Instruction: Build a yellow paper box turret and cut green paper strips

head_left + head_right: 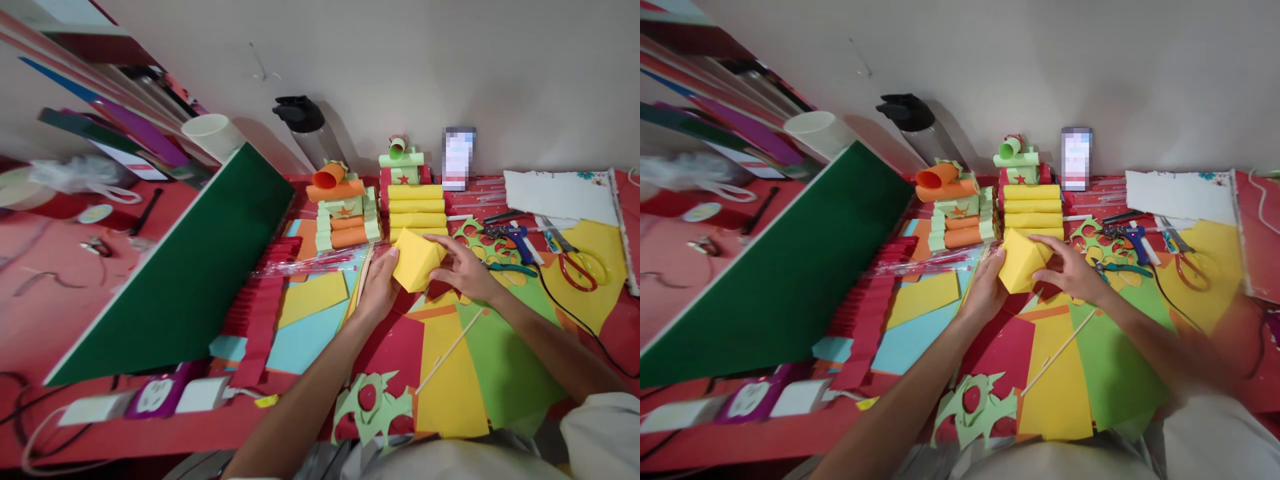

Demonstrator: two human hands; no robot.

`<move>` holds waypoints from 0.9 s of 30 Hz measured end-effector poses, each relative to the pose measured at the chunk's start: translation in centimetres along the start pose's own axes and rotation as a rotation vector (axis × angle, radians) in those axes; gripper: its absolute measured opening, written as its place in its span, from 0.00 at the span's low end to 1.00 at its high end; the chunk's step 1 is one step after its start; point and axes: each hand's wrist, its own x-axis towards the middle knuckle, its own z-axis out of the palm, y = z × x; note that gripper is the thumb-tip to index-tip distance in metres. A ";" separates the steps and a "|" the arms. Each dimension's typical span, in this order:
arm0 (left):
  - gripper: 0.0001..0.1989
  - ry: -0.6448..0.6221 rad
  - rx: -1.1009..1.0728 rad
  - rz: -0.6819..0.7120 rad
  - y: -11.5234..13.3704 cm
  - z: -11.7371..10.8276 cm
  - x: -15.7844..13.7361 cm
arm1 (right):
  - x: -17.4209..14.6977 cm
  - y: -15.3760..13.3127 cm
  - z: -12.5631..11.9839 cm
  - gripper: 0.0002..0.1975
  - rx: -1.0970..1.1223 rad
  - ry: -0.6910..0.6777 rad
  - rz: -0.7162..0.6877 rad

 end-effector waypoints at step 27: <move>0.34 -0.091 1.097 0.900 -1.2 -2.3 0.0 | -0.5 1.3 1.5 0.41 -0.007 0.310 -0.074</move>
